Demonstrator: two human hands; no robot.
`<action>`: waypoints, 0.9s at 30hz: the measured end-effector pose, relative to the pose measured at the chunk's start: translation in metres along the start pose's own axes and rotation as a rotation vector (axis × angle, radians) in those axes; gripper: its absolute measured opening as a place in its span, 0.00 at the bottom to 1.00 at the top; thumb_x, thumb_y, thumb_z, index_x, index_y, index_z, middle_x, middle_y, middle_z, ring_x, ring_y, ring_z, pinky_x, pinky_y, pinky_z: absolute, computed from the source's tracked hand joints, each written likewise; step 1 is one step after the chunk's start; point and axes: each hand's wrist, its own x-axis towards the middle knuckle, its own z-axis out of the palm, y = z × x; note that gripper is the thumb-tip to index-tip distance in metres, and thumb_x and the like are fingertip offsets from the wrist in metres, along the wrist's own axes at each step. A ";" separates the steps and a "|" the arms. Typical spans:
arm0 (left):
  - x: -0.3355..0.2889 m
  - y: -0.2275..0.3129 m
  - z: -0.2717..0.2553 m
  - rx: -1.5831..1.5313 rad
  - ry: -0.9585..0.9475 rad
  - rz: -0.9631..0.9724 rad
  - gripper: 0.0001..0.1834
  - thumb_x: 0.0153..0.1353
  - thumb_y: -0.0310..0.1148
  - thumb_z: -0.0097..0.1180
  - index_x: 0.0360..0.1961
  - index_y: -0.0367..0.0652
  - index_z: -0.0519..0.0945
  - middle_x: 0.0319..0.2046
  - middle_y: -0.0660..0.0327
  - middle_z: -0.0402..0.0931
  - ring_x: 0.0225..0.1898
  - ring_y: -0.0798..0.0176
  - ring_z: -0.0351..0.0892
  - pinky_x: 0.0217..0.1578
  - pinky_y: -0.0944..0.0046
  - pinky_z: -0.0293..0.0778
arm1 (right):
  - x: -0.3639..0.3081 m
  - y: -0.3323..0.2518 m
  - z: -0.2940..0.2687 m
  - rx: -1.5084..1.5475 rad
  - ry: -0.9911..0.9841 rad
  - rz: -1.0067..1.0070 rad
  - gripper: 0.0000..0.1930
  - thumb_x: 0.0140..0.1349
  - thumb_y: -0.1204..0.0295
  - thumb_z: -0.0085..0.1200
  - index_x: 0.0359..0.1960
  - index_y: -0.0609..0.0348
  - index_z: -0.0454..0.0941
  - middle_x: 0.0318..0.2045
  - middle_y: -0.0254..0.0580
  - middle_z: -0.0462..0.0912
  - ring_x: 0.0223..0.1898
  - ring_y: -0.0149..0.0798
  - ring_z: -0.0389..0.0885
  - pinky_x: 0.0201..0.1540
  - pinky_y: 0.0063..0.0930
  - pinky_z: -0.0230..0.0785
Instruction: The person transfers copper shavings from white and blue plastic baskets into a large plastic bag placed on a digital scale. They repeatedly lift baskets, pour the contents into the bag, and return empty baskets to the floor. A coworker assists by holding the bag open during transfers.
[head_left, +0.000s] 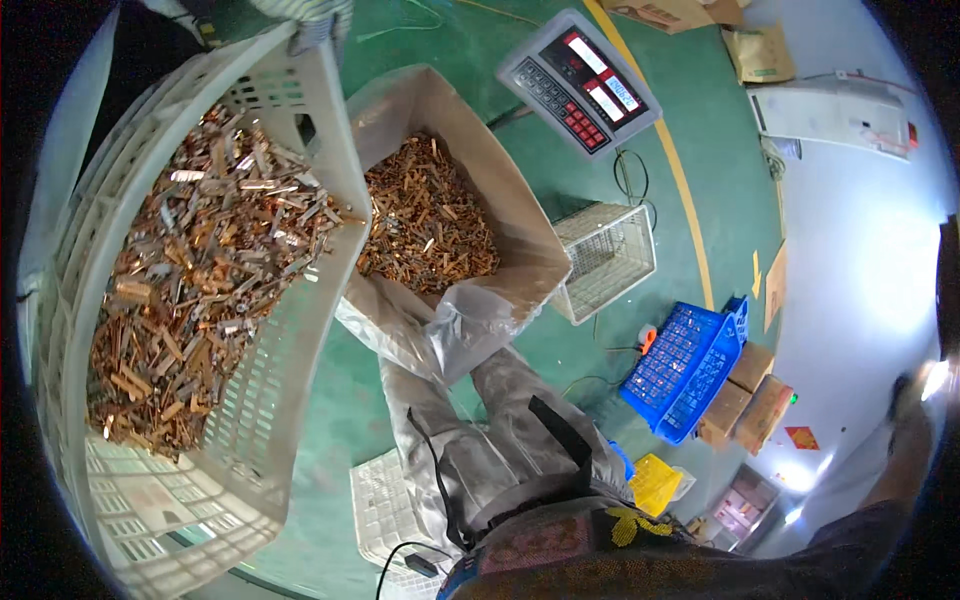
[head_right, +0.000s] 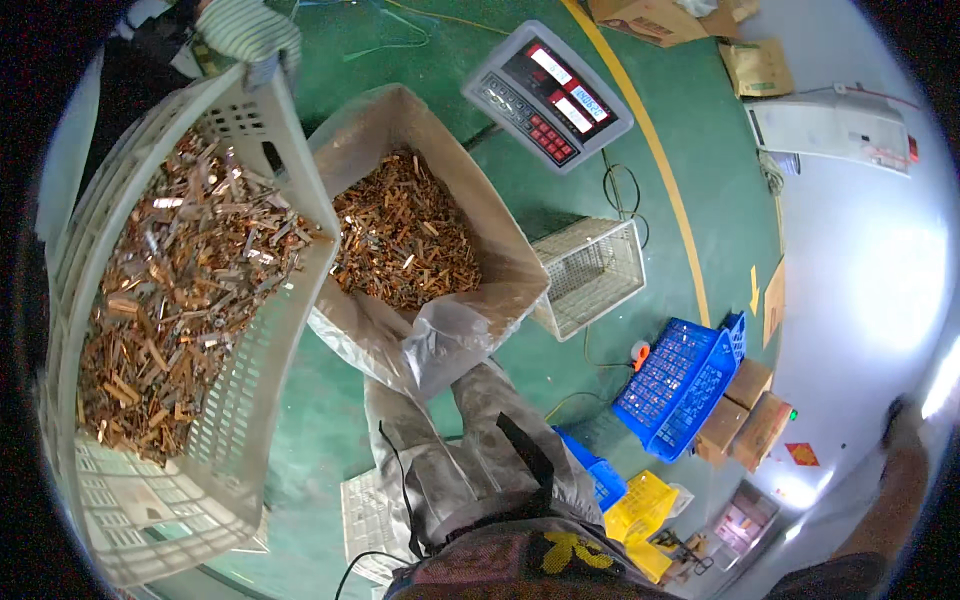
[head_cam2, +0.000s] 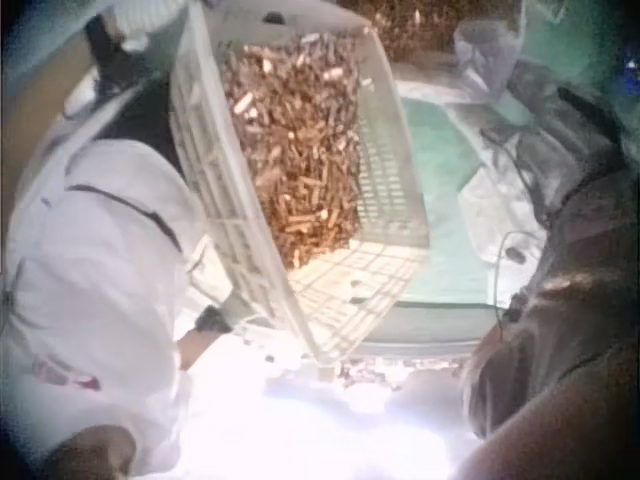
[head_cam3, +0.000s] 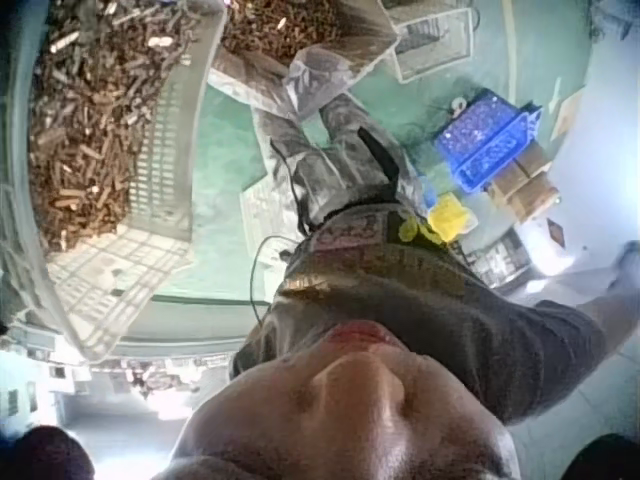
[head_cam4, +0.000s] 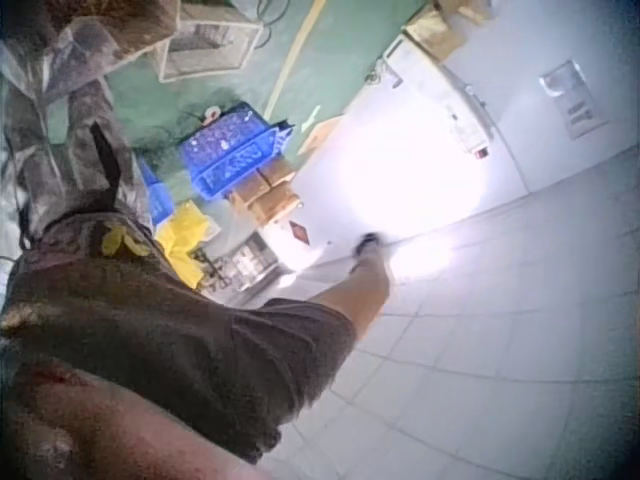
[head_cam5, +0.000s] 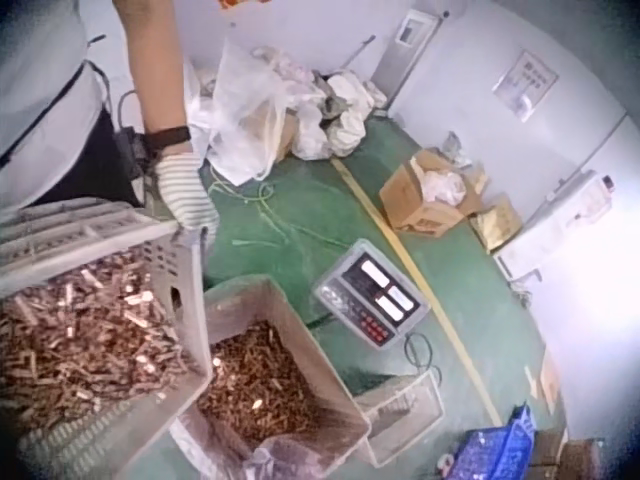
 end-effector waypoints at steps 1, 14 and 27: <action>-0.006 -0.007 -0.004 0.031 0.007 -0.026 0.16 0.64 0.34 0.50 0.52 0.43 0.75 0.40 0.50 0.81 0.42 0.54 0.82 0.45 0.58 0.77 | -0.009 -0.010 -0.046 -0.105 0.157 0.010 0.17 0.57 0.60 0.51 0.45 0.56 0.77 0.42 0.49 0.78 0.44 0.49 0.78 0.48 0.45 0.69; 0.034 0.036 -0.126 0.516 0.404 -0.090 0.18 0.63 0.39 0.50 0.52 0.45 0.75 0.39 0.46 0.81 0.40 0.46 0.82 0.42 0.53 0.76 | 0.412 -0.106 -0.191 -0.624 0.566 -0.324 0.16 0.57 0.67 0.54 0.45 0.58 0.78 0.48 0.51 0.77 0.50 0.50 0.77 0.50 0.44 0.71; 0.240 0.165 -0.112 0.039 0.393 0.334 0.18 0.65 0.30 0.54 0.55 0.39 0.72 0.42 0.56 0.80 0.42 0.65 0.80 0.43 0.65 0.76 | 0.722 -0.004 -0.161 -1.174 0.435 0.290 0.34 0.64 0.60 0.50 0.71 0.50 0.54 0.74 0.37 0.48 0.73 0.52 0.43 0.71 0.58 0.21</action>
